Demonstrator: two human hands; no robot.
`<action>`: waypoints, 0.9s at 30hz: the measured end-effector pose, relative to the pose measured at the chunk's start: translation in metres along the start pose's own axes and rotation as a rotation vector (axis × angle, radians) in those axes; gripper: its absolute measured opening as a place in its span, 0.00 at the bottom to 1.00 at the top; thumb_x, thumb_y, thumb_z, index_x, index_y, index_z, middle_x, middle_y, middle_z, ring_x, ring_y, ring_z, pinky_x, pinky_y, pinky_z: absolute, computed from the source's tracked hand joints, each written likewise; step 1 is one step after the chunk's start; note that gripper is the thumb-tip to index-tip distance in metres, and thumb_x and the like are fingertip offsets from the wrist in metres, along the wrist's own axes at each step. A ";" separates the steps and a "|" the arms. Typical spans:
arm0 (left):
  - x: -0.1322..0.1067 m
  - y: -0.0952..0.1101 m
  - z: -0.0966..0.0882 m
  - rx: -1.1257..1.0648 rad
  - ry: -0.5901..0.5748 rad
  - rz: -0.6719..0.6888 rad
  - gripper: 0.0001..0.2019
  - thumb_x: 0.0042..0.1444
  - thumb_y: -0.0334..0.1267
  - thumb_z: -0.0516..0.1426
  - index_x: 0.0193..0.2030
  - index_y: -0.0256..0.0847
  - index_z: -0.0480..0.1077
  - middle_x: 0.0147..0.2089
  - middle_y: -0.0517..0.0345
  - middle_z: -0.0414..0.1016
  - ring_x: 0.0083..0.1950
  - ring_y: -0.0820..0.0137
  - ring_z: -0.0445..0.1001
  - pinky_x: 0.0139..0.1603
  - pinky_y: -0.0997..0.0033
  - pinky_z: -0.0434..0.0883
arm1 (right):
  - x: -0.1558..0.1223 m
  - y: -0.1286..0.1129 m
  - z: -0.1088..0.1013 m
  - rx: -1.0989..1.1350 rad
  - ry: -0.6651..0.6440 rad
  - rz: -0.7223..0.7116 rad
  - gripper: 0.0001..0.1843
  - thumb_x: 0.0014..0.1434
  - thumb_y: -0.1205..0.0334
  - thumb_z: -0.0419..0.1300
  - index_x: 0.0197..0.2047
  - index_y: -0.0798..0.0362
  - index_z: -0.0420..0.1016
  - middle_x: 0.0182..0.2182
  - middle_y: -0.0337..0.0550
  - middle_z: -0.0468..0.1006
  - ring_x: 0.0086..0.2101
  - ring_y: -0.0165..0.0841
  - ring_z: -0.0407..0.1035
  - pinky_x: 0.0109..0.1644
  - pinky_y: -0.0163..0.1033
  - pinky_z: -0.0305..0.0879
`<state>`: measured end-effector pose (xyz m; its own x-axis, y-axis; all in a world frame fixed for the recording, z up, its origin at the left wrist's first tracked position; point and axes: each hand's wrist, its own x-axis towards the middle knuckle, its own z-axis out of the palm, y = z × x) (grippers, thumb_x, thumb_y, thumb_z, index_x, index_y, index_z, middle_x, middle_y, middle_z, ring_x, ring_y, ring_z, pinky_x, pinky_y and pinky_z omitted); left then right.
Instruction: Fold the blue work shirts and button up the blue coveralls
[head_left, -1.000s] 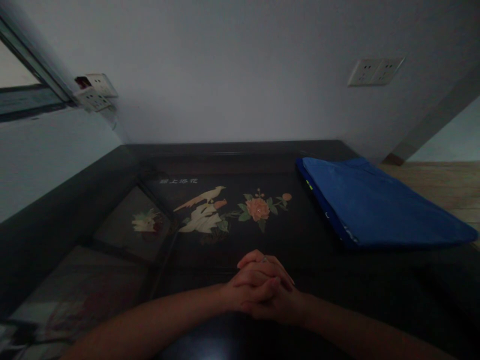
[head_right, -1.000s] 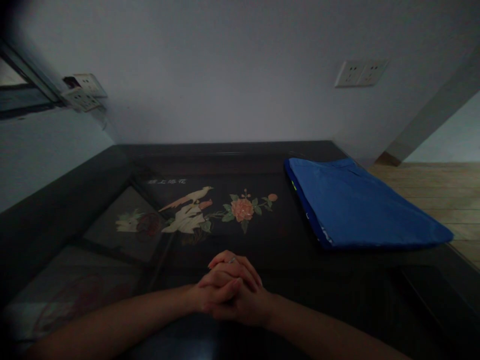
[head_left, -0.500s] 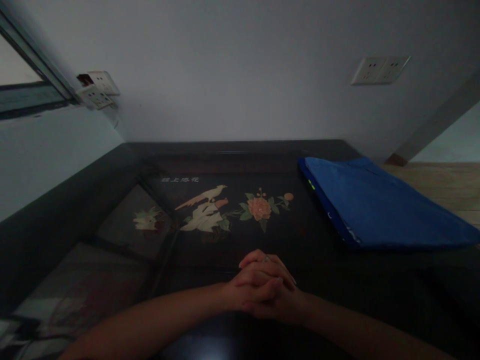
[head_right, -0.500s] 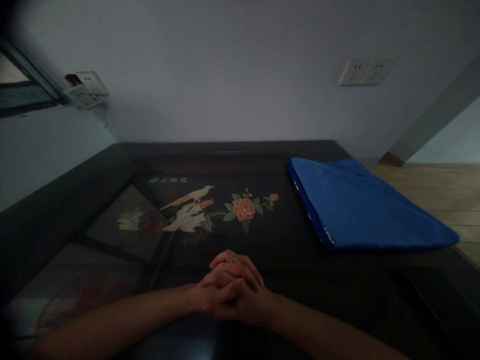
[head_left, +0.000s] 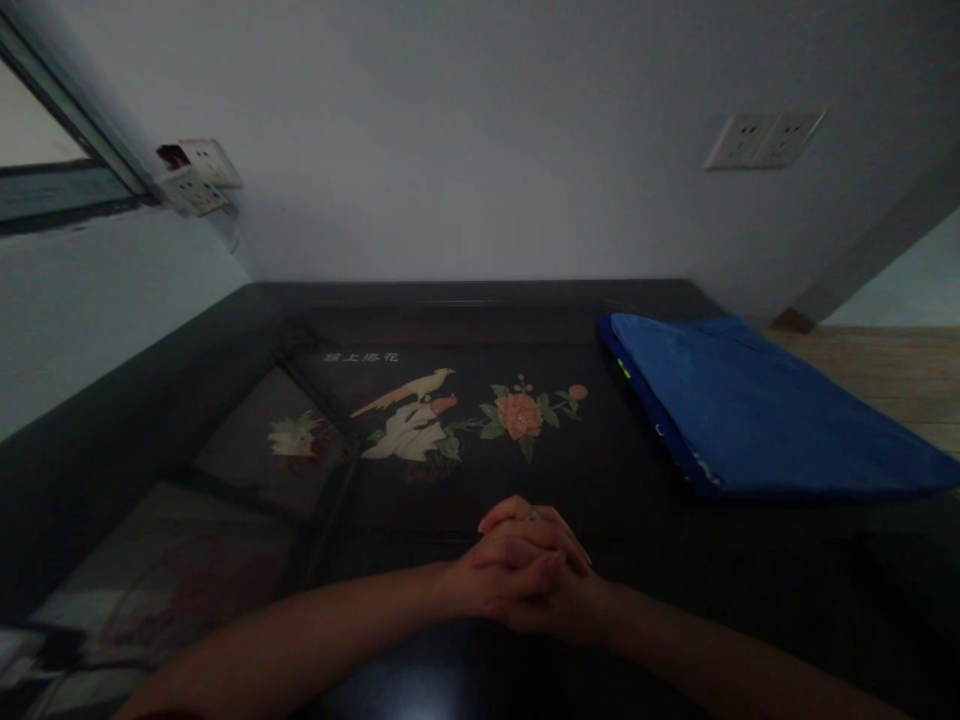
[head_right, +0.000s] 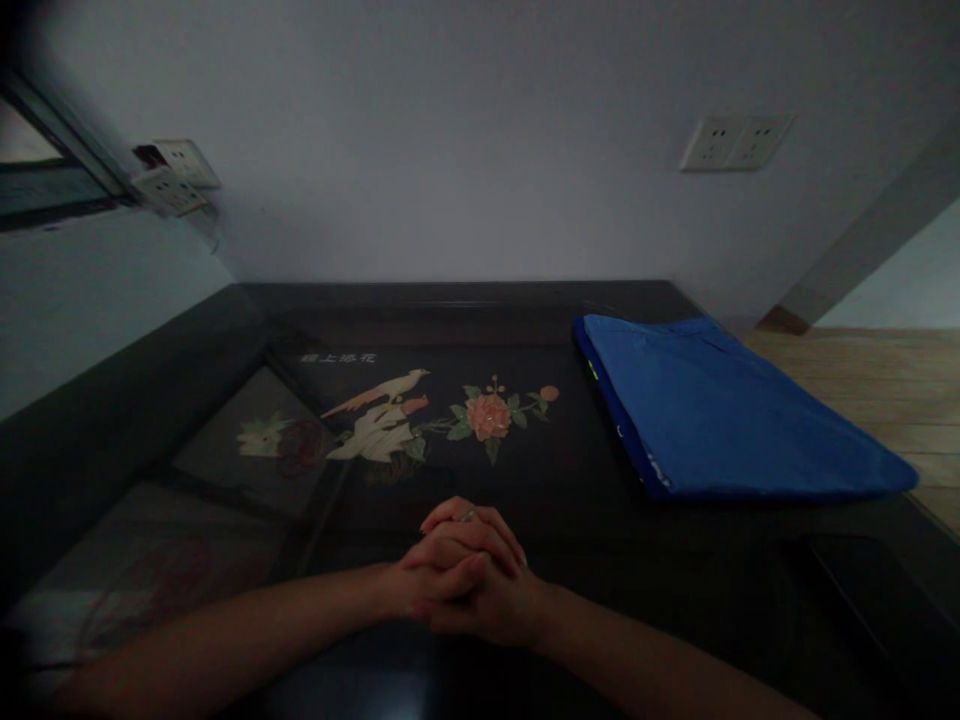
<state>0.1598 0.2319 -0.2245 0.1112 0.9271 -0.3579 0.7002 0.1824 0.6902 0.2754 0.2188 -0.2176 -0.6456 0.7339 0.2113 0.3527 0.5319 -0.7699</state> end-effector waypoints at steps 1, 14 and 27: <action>-0.001 0.001 0.002 -0.003 -0.045 0.031 0.12 0.45 0.43 0.58 0.36 0.42 0.70 0.36 0.60 0.72 0.48 0.61 0.70 0.43 0.64 0.69 | 0.000 0.000 0.000 0.004 -0.005 -0.002 0.24 0.56 0.46 0.59 0.54 0.45 0.70 0.51 0.45 0.60 0.52 0.40 0.56 0.53 0.51 0.62; -0.005 0.004 0.010 -0.018 0.000 0.031 0.10 0.46 0.43 0.57 0.35 0.43 0.69 0.36 0.59 0.73 0.47 0.61 0.70 0.44 0.60 0.68 | 0.000 0.002 0.001 0.012 0.005 -0.014 0.22 0.55 0.50 0.61 0.53 0.46 0.71 0.50 0.45 0.61 0.52 0.41 0.56 0.52 0.50 0.62; -0.015 -0.007 0.026 -0.149 0.136 0.098 0.11 0.46 0.45 0.55 0.36 0.46 0.69 0.35 0.57 0.68 0.49 0.56 0.67 0.46 0.54 0.67 | 0.000 0.001 -0.003 -0.091 -0.003 -0.020 0.25 0.55 0.45 0.60 0.54 0.44 0.70 0.50 0.45 0.64 0.50 0.39 0.58 0.54 0.50 0.62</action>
<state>0.1716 0.2084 -0.2407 0.0710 0.9766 -0.2032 0.5779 0.1258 0.8064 0.2778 0.2211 -0.2167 -0.6552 0.7215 0.2238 0.3999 0.5826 -0.7075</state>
